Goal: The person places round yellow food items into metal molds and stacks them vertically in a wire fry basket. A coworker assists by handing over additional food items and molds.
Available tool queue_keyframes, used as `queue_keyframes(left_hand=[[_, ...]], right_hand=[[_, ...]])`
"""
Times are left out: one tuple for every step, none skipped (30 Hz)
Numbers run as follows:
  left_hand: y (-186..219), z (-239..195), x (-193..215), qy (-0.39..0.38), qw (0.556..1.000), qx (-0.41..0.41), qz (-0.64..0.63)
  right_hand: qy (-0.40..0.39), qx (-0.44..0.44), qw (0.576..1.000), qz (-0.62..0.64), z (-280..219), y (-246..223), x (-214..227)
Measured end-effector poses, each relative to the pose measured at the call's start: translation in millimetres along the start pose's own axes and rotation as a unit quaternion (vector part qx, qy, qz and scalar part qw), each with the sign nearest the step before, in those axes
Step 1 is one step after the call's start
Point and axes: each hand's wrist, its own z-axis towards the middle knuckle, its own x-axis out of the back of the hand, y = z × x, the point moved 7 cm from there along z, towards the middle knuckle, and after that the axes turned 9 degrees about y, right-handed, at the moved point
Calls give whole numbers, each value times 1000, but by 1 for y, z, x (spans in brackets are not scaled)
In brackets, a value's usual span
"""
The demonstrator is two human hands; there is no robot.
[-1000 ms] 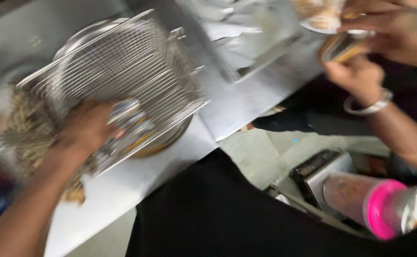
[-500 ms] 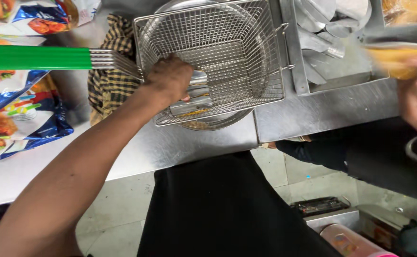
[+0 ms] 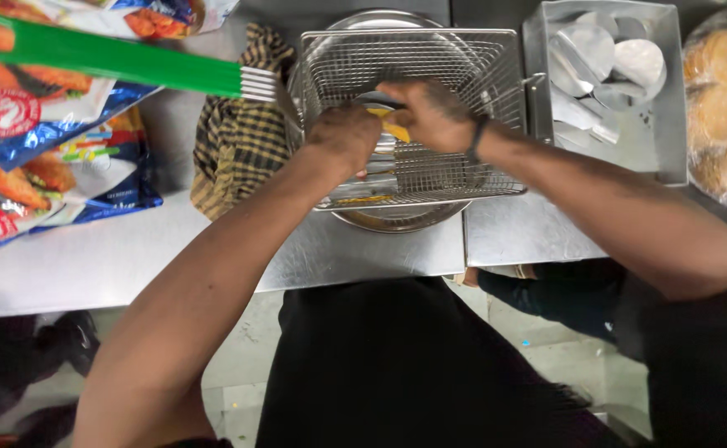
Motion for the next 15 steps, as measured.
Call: queue_keyframes(left_hand=[[0,-1,-2,-1,1000,-5,5],[0,-1,-2,-2,1000,-15,14],[1,-1,-2,-3,999,-24,23],[2,0,-2,-5,999,-28,23],[3,0,-2,-6,999,-32,22],[5,-1,-4,-8,999,-36,22],[5,-1,-3,3,999,-32,24],[6,-1,-2,15,999,-27,26],[6,-1,0,28,999,-23,29],[5,-1,-1,25,999,-19,27],[5,-1,-1,23,999,-15,26],[5,0,-2,21,999,-11,24],[5,0,-3,21,1000,-3,8],[4,0,-5,22,1000,7,-8],[2,-1,-7,23,999,16,-25]], right_hand=[[-19,-24,1000,5,-1,4,-1],[-33,-51,998,8,-1,7,0],[-47,-78,996,12,-1,11,0],[-46,-108,993,0,-1,15,2],[-45,-137,989,-11,1,19,3],[-43,-168,985,-21,1,22,2],[-39,-159,986,0,3,19,0],[-34,-149,988,21,7,15,0],[-29,-139,989,42,11,12,-1],[-39,-149,987,55,14,14,-3],[-49,-158,984,68,15,16,-5],[-60,-168,981,81,16,18,-6],[-57,-163,981,89,17,19,-6],[-56,-157,981,98,18,21,-6],[-54,-151,981,107,18,24,-7]])
